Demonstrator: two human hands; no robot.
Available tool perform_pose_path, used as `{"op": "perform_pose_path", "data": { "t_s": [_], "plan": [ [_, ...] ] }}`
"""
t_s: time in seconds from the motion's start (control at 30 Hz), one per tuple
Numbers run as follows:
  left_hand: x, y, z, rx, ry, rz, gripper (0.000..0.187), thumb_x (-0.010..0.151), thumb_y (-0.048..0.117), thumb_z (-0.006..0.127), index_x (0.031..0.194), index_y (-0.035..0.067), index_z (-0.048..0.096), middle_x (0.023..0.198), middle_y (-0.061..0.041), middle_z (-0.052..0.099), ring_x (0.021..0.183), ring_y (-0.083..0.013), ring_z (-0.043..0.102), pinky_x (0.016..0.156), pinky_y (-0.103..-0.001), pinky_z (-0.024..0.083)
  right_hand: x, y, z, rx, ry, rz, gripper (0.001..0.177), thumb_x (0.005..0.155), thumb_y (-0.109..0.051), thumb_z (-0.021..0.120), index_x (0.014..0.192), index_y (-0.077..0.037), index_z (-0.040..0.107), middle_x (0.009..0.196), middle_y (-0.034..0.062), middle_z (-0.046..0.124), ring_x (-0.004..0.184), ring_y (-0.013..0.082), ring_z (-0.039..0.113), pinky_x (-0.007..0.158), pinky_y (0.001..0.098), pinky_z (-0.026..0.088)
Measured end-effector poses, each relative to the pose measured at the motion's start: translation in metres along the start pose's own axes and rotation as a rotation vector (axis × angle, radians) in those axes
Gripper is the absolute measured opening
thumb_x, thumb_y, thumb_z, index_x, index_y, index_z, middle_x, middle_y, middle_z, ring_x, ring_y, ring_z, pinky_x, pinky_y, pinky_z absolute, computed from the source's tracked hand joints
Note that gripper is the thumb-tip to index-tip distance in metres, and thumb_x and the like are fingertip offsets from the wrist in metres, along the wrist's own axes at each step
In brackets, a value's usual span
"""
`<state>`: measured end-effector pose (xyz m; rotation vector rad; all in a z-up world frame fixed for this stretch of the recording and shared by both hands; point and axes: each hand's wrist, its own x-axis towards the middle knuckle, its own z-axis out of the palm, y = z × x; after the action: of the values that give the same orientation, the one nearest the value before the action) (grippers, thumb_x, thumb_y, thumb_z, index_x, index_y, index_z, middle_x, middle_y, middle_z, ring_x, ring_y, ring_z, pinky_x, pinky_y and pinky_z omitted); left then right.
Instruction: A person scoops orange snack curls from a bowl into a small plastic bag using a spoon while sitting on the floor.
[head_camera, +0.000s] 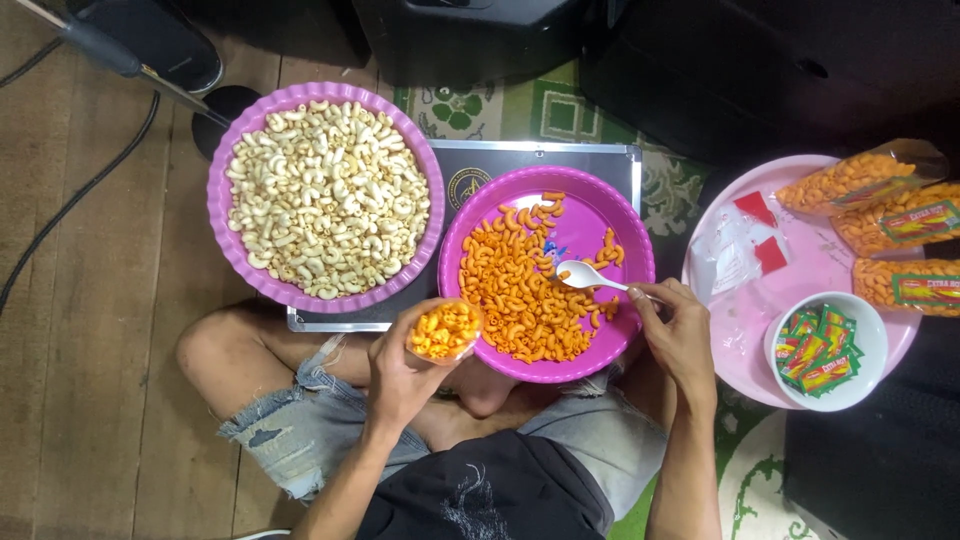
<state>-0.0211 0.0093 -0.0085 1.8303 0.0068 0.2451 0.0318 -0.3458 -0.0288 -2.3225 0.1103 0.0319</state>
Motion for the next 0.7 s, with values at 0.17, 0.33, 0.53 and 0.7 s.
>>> {"op": "perform_pose_path", "data": {
  "t_s": [0.17,0.33,0.53,0.7],
  "plan": [
    [-0.003,0.005,0.000,0.032,-0.062,0.039,0.062,0.064,0.010,0.095,0.120,0.008,0.069,0.113,-0.013,0.078,0.105,-0.0348,0.074,0.092,-0.045,0.058,-0.009,-0.019,-0.011,0.064,0.009,-0.002,0.010,0.097,-0.019,0.075,0.103,-0.014,0.082,0.072,0.0068,0.054,0.076,0.0175,0.056,0.078,0.0306,0.048],
    [-0.003,0.020,-0.002,0.022,-0.108,0.048,0.061,0.066,0.013,0.095,0.122,0.009,0.070,0.114,-0.011,0.077,0.105,-0.0339,0.074,0.090,-0.043,0.058,-0.026,-0.074,-0.029,0.101,0.017,-0.043,0.011,0.097,-0.013,0.075,0.105,-0.010,0.082,0.072,0.0090,0.056,0.073,0.0153,0.052,0.071,0.0287,0.046],
    [-0.010,0.022,-0.003,0.114,-0.278,0.064,0.069,0.073,0.021,0.094,0.131,0.010,0.058,0.125,-0.010,0.070,0.115,-0.0253,0.070,0.092,-0.035,0.063,-0.048,-0.123,-0.045,0.169,-0.137,-0.141,0.023,0.096,-0.014,0.067,0.115,-0.005,0.076,0.080,0.0028,0.058,0.075,0.0127,0.049,0.064,0.0244,0.041],
    [-0.013,0.023,-0.003,0.084,-0.315,0.127,0.066,0.078,0.030,0.088,0.129,0.002,0.057,0.127,-0.013,0.069,0.116,-0.0284,0.070,0.091,-0.036,0.062,-0.065,-0.161,-0.043,0.022,-0.175,-0.318,0.026,0.090,-0.017,0.072,0.116,-0.011,0.077,0.084,0.0013,0.063,0.081,0.0137,0.051,0.069,0.0263,0.045]
  ]
}}
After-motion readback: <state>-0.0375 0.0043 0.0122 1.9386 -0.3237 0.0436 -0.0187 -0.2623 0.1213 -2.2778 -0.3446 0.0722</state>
